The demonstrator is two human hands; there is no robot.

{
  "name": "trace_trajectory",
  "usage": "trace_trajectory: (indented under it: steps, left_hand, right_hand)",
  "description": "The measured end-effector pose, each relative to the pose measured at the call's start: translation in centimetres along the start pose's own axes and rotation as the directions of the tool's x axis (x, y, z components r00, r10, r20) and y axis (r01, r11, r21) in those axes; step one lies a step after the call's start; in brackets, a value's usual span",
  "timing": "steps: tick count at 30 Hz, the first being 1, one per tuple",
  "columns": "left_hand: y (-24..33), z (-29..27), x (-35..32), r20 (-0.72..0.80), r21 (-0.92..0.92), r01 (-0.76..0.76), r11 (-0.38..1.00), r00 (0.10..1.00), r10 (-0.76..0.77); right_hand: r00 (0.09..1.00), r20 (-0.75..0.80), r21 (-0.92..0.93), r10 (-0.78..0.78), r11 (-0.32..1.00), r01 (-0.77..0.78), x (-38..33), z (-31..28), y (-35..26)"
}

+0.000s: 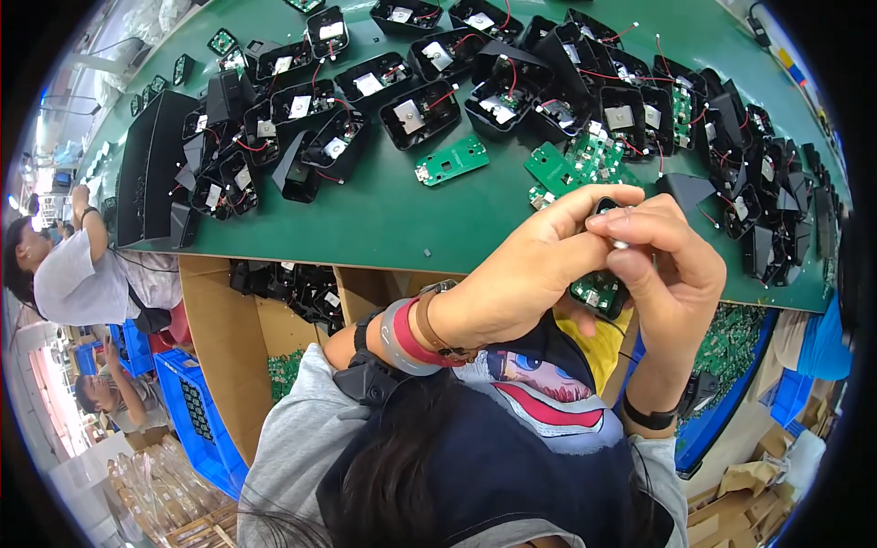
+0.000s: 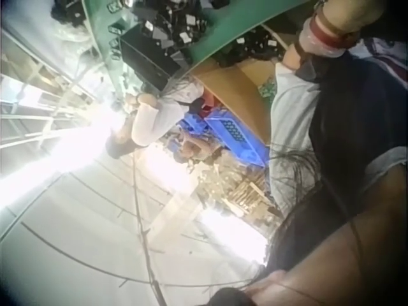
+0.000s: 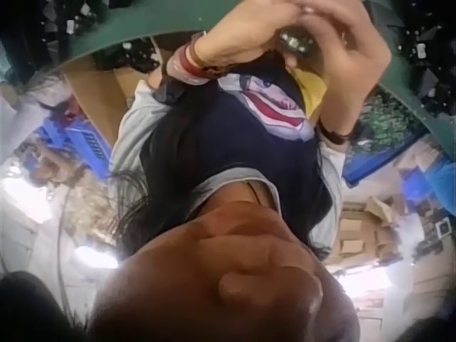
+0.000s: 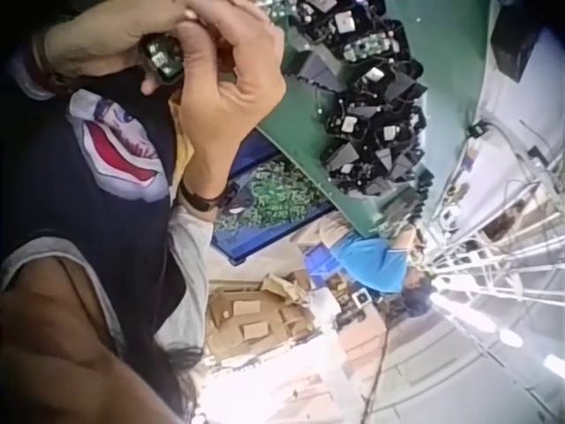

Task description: The person picks up a black plastic housing and a green circuit board, then connects a small wire from the housing to the board. They press the circuit board into the housing and set the assembled unit back onto the green work surface.

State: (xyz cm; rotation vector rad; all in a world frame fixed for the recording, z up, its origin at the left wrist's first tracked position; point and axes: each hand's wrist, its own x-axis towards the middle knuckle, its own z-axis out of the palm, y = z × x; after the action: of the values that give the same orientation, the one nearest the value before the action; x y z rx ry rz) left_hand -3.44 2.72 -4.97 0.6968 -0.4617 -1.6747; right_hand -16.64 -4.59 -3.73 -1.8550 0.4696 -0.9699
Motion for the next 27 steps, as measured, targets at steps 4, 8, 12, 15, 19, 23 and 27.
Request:
trace_trajectory:
  steps: [4, 8, 12, 15, 19, 23, 27]
  left_hand:
    - [0.0, 0.0, 0.6, -0.007, 0.133, 0.115, 0.984, 0.993, -0.115]
    - [0.6, -0.1, -0.1, 0.062, 0.088, 0.054, 0.995, 0.996, -0.059]
    - [0.0, 0.2, -0.2, 0.031, 0.103, -0.071, 0.992, 0.997, 0.068]
    - [-0.1, 0.8, -0.4, 0.063, 0.106, -0.171, 0.980, 0.984, 0.165]
    - [-0.3, 1.4, -0.6, 0.100, 0.167, -0.216, 0.962, 0.974, 0.202]
    - [-0.4, 1.5, -0.7, 0.102, 0.195, -0.275, 0.941, 0.960, 0.260]
    - [-0.5, 1.7, -0.9, 0.075, 0.193, -0.285, 0.939, 0.958, 0.275]
  right_hand:
    - [0.997, -0.058, 0.030, 0.043, 0.999, -0.041, -0.5, -0.3, 0.3]
    - [0.989, -0.138, -0.213, -0.055, 0.977, 0.024, -0.9, -0.8, -0.6]
    - [0.952, -0.299, -0.220, -0.066, 0.976, -0.002, -1.6, 0.2, -0.7]
    - [0.962, -0.221, -0.357, -0.163, 0.931, 0.075, -1.6, -0.8, -0.8]
    - [0.984, -0.101, -0.539, -0.149, 0.839, 0.072, -1.6, -1.1, -1.6]
    - [0.985, -0.139, -0.530, -0.107, 0.848, 0.018, -1.7, -0.9, -2.0]
    - [0.985, -0.148, -0.483, -0.091, 0.876, 0.009, -1.9, -0.6, -2.0]
